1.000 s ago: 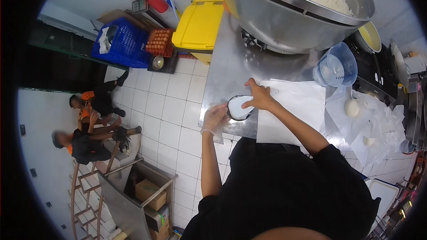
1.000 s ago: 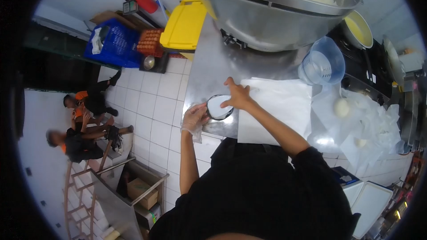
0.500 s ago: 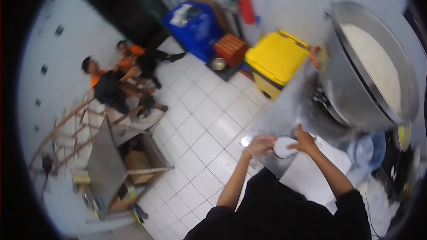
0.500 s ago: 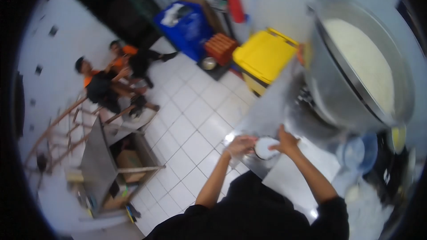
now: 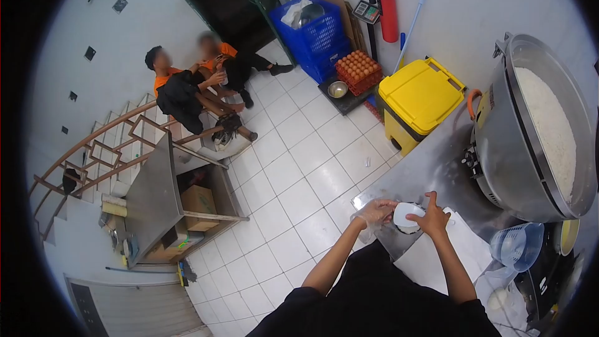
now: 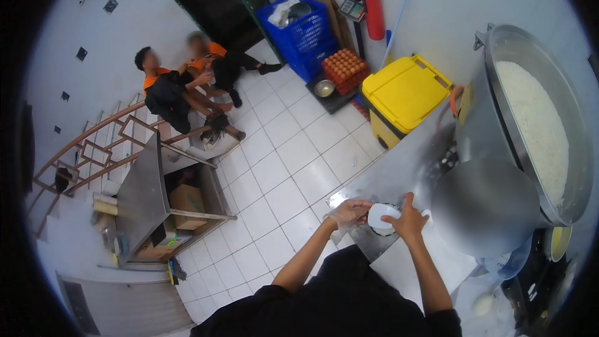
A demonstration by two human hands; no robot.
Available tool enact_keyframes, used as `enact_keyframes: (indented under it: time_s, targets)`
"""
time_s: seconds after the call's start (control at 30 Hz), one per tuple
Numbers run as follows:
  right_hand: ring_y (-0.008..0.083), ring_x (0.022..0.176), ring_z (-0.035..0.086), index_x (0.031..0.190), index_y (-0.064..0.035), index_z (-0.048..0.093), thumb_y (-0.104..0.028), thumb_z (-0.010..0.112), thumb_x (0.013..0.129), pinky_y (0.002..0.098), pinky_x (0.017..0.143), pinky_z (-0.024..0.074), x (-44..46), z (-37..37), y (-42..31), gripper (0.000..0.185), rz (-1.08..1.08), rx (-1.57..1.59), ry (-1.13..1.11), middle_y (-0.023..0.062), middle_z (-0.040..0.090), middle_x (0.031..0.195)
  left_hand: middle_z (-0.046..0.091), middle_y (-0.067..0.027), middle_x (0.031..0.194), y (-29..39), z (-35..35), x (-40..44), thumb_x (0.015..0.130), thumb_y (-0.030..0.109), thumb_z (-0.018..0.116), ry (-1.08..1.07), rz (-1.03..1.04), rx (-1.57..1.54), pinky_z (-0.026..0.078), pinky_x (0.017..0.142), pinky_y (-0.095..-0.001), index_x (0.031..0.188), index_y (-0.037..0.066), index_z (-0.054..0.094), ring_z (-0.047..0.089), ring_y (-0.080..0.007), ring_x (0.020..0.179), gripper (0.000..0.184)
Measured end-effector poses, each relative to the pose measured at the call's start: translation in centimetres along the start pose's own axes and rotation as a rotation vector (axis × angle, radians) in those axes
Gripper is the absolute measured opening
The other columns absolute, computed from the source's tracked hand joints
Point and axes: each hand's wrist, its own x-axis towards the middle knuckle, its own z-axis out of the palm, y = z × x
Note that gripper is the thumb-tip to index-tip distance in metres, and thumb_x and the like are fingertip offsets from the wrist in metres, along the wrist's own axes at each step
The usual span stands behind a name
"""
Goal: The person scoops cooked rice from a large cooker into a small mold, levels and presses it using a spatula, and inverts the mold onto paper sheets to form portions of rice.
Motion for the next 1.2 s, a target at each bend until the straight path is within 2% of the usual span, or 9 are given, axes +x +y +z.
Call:
enact_keyframes:
  time_s: [0.23, 0.4, 0.63, 0.73, 0.83, 0.87, 0.97, 1.07, 1.2]
  targets:
    - [0.0369, 0.101, 0.065, 0.130, -0.0164, 0.032, -0.048, 0.086, 0.061, 0.0592, 0.096, 0.0323, 0.1, 0.1, 0.8, 0.094, -0.052, 0.028, 0.026, 0.0175, 0.069, 0.103, 0.062, -0.0012, 0.095, 0.3, 0.0, -0.6, 0.095, 0.010, 0.052, -0.008, 0.125, 0.237, 0.049, 0.065, -0.0249, 0.121, 0.004, 0.062, 0.056, -0.0105, 0.078, 0.029]
    - [0.0368, 0.095, 0.066, 0.131, -0.0166, 0.032, -0.049, 0.085, 0.063, 0.0495, 0.085, 0.0435, -1.6, -1.1, 2.9, 0.092, -0.081, 0.110, 0.158, 0.0169, 0.069, 0.095, 0.064, -0.0097, 0.115, -0.6, -1.2, -1.6, 0.082, -0.005, 0.044, 0.112, 0.359, 0.449, 0.051, 0.083, -0.0299, 0.123, 0.003, 0.060, 0.062, -0.0187, 0.105, 0.044]
    - [0.0372, 0.097, 0.065, 0.131, -0.0188, 0.031, -0.053, 0.083, 0.063, 0.0561, 0.091, 0.0389, -1.6, 0.7, 4.7, 0.093, -0.005, 0.030, 0.126, 0.0165, 0.069, 0.099, 0.062, -0.0110, 0.126, -2.4, -0.5, -1.4, 0.078, -0.006, 0.046, 0.167, 0.394, 0.593, 0.043, 0.104, -0.0299, 0.133, 0.001, 0.051, 0.056, -0.0231, 0.121, 0.055]
    - [0.0400, 0.096, 0.065, 0.132, -0.0170, 0.033, -0.049, 0.083, 0.066, 0.0485, 0.090, 0.0431, -2.3, 0.4, 5.3, 0.089, -0.079, 0.108, 0.129, 0.0179, 0.068, 0.100, 0.060, -0.0153, 0.128, -0.8, 1.6, -2.3, 0.074, -0.002, 0.053, 0.212, 0.360, 0.828, 0.042, 0.104, -0.0308, 0.136, 0.002, 0.046, 0.054, -0.0268, 0.125, 0.063]
    - [0.0385, 0.099, 0.064, 0.131, -0.0134, 0.038, -0.041, 0.083, 0.071, 0.0416, 0.090, 0.0459, -2.9, 1.1, 8.5, 0.079, -0.099, 0.447, 0.238, 0.0193, 0.065, 0.110, 0.057, -0.0191, 0.130, -0.6, 1.7, -2.9, 0.070, 0.008, 0.064, 0.251, 0.362, 0.978, 0.045, 0.100, -0.0372, 0.136, 0.003, 0.045, 0.055, -0.0318, 0.121, 0.069]
    - [0.0332, 0.101, 0.062, 0.129, -0.0079, 0.040, -0.031, 0.079, 0.078, 0.0390, 0.090, 0.0467, -2.9, 1.4, 10.0, 0.068, -0.144, 0.588, 0.261, 0.0203, 0.060, 0.117, 0.057, -0.0197, 0.128, -1.1, 1.8, -2.5, 0.069, 0.014, 0.068, 0.270, 0.366, 1.064, 0.046, 0.100, -0.0382, 0.139, 0.004, 0.042, 0.055, -0.0331, 0.120, 0.076]
    - [0.0208, 0.080, 0.061, 0.126, -0.0071, 0.042, -0.023, 0.075, 0.083, 0.0321, 0.071, 0.0485, -2.7, 3.4, 16.3, 0.056, -0.281, 0.637, 0.495, 0.0127, 0.062, 0.103, 0.056, -0.0215, 0.126, -0.7, 1.9, -2.3, 0.064, 0.031, 0.077, 0.310, 0.317, 1.282, 0.045, 0.099, -0.0412, 0.147, 0.009, 0.030, 0.055, -0.0372, 0.117, 0.097]
    - [0.0166, 0.079, 0.059, 0.126, -0.0081, 0.043, -0.021, 0.072, 0.085, 0.0297, 0.066, 0.0468, -5.7, 2.0, 17.8, 0.051, -0.024, 0.797, 0.280, 0.0127, 0.061, 0.099, 0.049, -0.0239, 0.132, 0.2, 4.2, -4.4, 0.057, 0.049, 0.084, 0.353, 0.218, 1.356, 0.043, 0.100, -0.0455, 0.154, 0.015, 0.013, 0.051, -0.0428, 0.117, 0.125]
    - [0.0232, 0.097, 0.061, 0.128, -0.0059, 0.037, -0.013, 0.073, 0.085, 0.0332, 0.082, 0.0500, -8.5, 0.5, 16.6, 0.056, 0.075, 0.877, 0.102, 0.0190, 0.061, 0.108, 0.050, -0.0264, 0.129, 0.1, 6.2, -5.3, 0.052, 0.045, 0.087, 0.477, 0.407, 1.294, 0.044, 0.101, -0.0472, 0.153, 0.009, 0.014, 0.051, -0.0429, 0.117, 0.129]
